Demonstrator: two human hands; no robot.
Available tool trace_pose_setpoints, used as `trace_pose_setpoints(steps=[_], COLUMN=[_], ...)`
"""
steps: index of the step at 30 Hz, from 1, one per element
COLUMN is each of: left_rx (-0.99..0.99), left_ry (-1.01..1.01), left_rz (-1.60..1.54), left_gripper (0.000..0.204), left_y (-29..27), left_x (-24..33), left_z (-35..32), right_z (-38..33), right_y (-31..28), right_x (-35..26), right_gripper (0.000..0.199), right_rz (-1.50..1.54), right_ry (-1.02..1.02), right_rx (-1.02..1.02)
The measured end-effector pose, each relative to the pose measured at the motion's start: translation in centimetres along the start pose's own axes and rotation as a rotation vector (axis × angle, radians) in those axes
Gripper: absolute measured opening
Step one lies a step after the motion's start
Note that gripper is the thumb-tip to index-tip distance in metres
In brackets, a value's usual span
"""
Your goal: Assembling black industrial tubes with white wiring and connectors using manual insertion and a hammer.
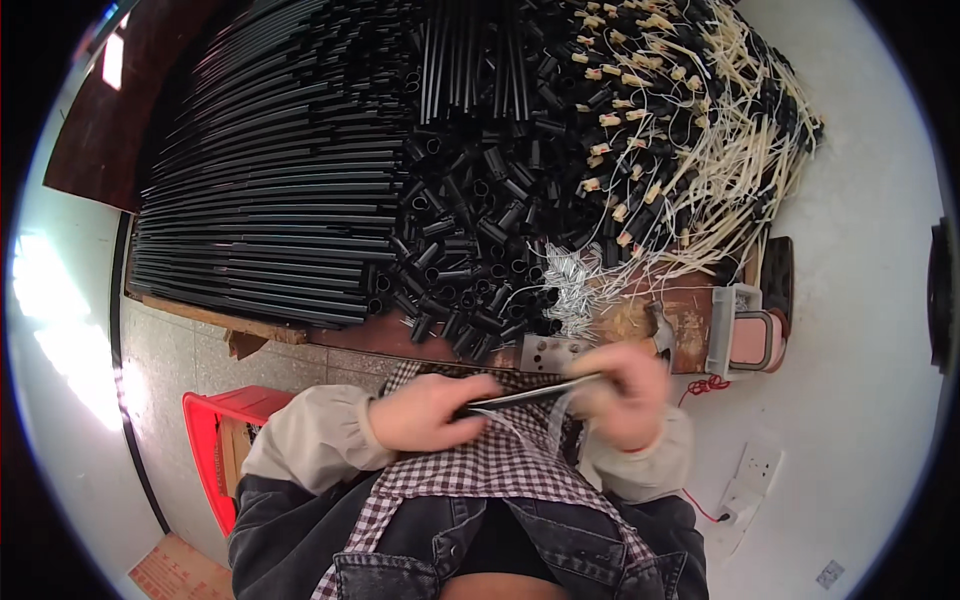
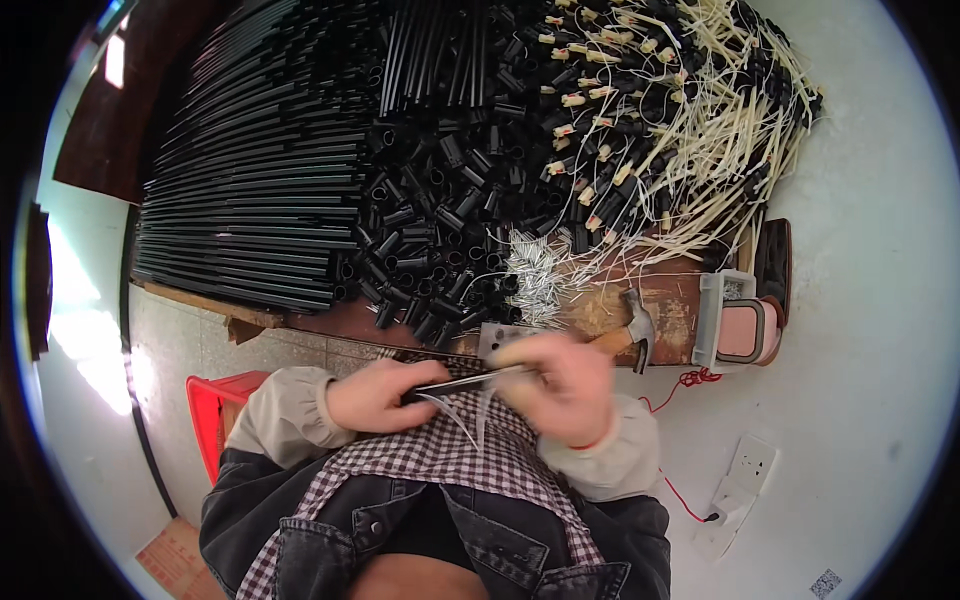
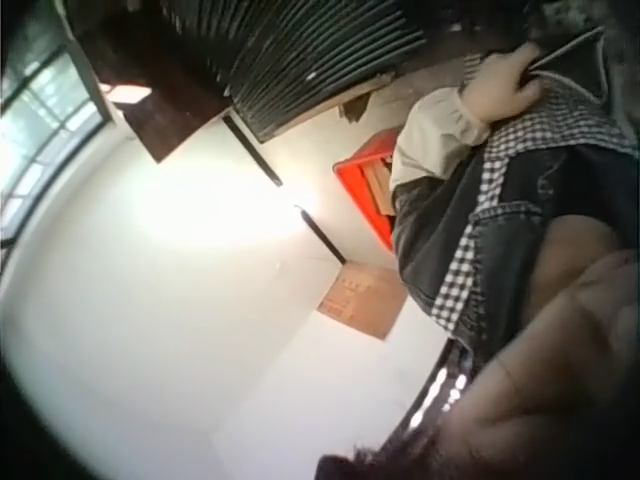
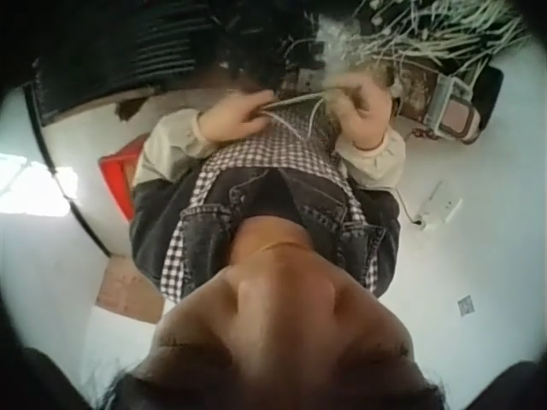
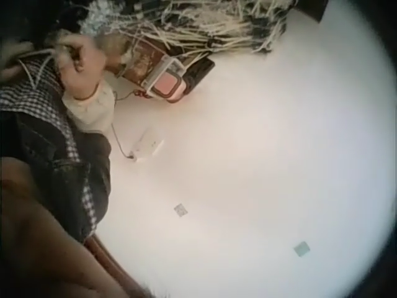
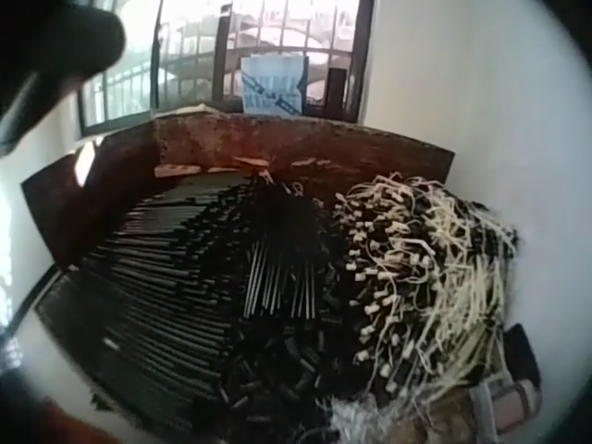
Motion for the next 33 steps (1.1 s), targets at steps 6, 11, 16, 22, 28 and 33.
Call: trace_pose_setpoints(steps=[6,11,16,22,28,33], left_rx=[0.38,0.309,0.373,0.396,0.364,0.279], left_ry=[0.216,-0.035,-0.081,-0.049,-0.043,-0.034], left_rz=[0.646,0.397,0.464,0.521,0.613,0.699], left_gripper=[0.021,0.018,0.016,0.015,0.015,0.017], left_y=[-2.4,-2.5,-2.7,-3.7,-3.6,-2.7], left_x=[3.0,-1.8,-1.7,-0.7,-0.1,0.6], left_z=[-1.3,-3.5,-4.8,-3.9,-3.3,-2.4], right_z=[-0.5,6.7,9.2,7.9,5.4,1.0], right_y=[-2.1,-5.2,-6.1,-4.9,-6.5,-3.3], right_x=[-3.4,3.7,6.4,7.1,6.2,4.0], right_gripper=[0.018,0.016,0.028,0.031,0.021,0.018], right_rz=[0.022,-0.487,-1.05,-1.008,-0.471,0.381], right_ry=[-0.324,-0.058,-0.156,-0.232,-0.12,0.218], right_rx=[0.077,0.19,0.38,0.33,0.356,0.154])
Point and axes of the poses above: each hand's wrist, its own z-axis towards the middle knuckle, its own y-axis out of the palm, x = y × z, the point moved 9 cm from there along z, towards the middle knuckle, and after that the axes turned 12 degrees about y, right-handed, at the moved point
